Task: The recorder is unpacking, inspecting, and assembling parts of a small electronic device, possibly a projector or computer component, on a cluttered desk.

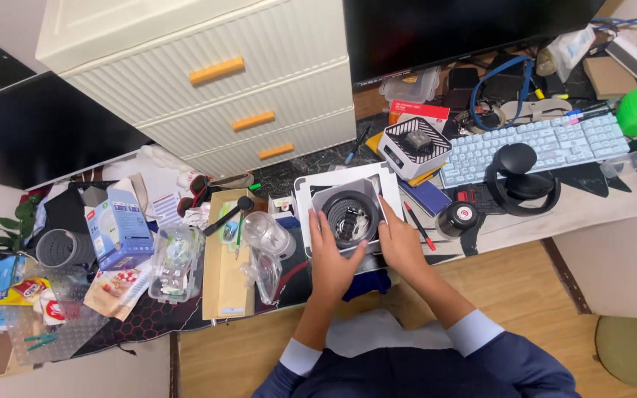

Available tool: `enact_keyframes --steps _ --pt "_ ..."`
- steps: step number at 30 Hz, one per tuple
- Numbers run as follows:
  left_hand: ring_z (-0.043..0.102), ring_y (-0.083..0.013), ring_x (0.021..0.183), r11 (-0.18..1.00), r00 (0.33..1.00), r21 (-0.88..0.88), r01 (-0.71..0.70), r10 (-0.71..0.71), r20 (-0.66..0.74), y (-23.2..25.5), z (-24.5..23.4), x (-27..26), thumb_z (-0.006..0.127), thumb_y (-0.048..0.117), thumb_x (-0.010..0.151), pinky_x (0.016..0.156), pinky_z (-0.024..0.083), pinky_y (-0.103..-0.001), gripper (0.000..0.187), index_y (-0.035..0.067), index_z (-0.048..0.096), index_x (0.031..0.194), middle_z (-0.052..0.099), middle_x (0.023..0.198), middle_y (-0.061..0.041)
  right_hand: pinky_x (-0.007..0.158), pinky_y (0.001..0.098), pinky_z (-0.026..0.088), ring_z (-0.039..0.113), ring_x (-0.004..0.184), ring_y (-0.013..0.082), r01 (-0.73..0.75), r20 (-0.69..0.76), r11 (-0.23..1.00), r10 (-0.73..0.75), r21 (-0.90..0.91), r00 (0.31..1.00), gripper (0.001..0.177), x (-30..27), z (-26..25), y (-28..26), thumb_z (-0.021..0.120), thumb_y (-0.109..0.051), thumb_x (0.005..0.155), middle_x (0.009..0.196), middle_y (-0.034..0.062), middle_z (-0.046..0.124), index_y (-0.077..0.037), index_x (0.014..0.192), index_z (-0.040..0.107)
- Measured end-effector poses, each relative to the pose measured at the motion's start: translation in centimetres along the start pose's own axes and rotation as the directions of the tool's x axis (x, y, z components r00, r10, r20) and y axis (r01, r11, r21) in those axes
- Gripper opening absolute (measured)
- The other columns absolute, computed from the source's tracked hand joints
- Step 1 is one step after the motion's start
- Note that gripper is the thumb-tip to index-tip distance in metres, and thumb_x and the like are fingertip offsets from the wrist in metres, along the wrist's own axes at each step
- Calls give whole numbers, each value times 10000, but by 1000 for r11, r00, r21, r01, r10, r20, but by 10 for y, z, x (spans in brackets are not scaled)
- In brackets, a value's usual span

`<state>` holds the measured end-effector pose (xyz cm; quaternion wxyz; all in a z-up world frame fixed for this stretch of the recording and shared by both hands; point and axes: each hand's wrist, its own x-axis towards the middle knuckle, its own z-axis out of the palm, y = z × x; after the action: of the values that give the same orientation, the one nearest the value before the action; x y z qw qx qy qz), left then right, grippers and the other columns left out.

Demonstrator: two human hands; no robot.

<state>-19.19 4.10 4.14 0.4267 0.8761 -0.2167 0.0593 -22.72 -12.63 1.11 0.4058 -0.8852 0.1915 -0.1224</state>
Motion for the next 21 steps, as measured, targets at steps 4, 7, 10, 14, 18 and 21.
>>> enact_keyframes --steps 4,7,10,14,18,21 --pt "305 -444 1494 998 998 -42 -40 42 56 -32 4 7 857 379 772 1164 355 -432 1093 -72 243 1555 206 1641 -323 772 571 505 662 766 498 -57 -1 998 57 26 998 597 1 8 1 431 -229 952 817 296 682 -176 1546 427" --pt "318 -431 1515 996 995 -38 -85 87 48 -52 16 12 858 354 789 1186 359 -415 1074 -82 257 1564 232 1656 -305 780 561 512 674 761 486 -85 14 996 85 26 996 588 12 15 6 425 -243 965 794 293 686 -162 1547 417" --pt "319 -426 1530 996 996 -21 -90 91 7 -64 26 15 852 341 823 1206 349 -412 1038 -98 273 1564 243 1667 -296 789 548 521 682 755 475 -78 8 997 78 24 997 577 23 17 3 415 -259 976 772 286 688 -157 1544 429" --pt "325 -428 1528 997 997 -21 -75 75 -15 -53 19 21 844 350 839 1210 342 -416 978 -79 327 1551 260 1666 -290 859 534 515 685 878 463 -137 64 989 141 -56 988 598 34 13 -5 403 -355 985 903 258 718 -203 1563 416" --pt "333 -443 1473 999 999 39 -35 34 40 -23 -4 29 872 357 759 1168 336 -451 927 2 428 1492 278 1618 -286 935 516 503 665 1091 429 -207 147 968 227 -141 963 658 36 -1 -21 422 -514 982 1166 214 713 -231 1573 368" --pt "322 -458 1448 990 996 108 -90 87 36 -9 -9 28 893 337 726 1156 283 -523 908 9 462 1454 314 1567 -283 940 515 504 648 1141 434 -161 78 979 172 -126 982 667 32 2 -10 451 -540 992 1295 215 661 -208 1565 369"
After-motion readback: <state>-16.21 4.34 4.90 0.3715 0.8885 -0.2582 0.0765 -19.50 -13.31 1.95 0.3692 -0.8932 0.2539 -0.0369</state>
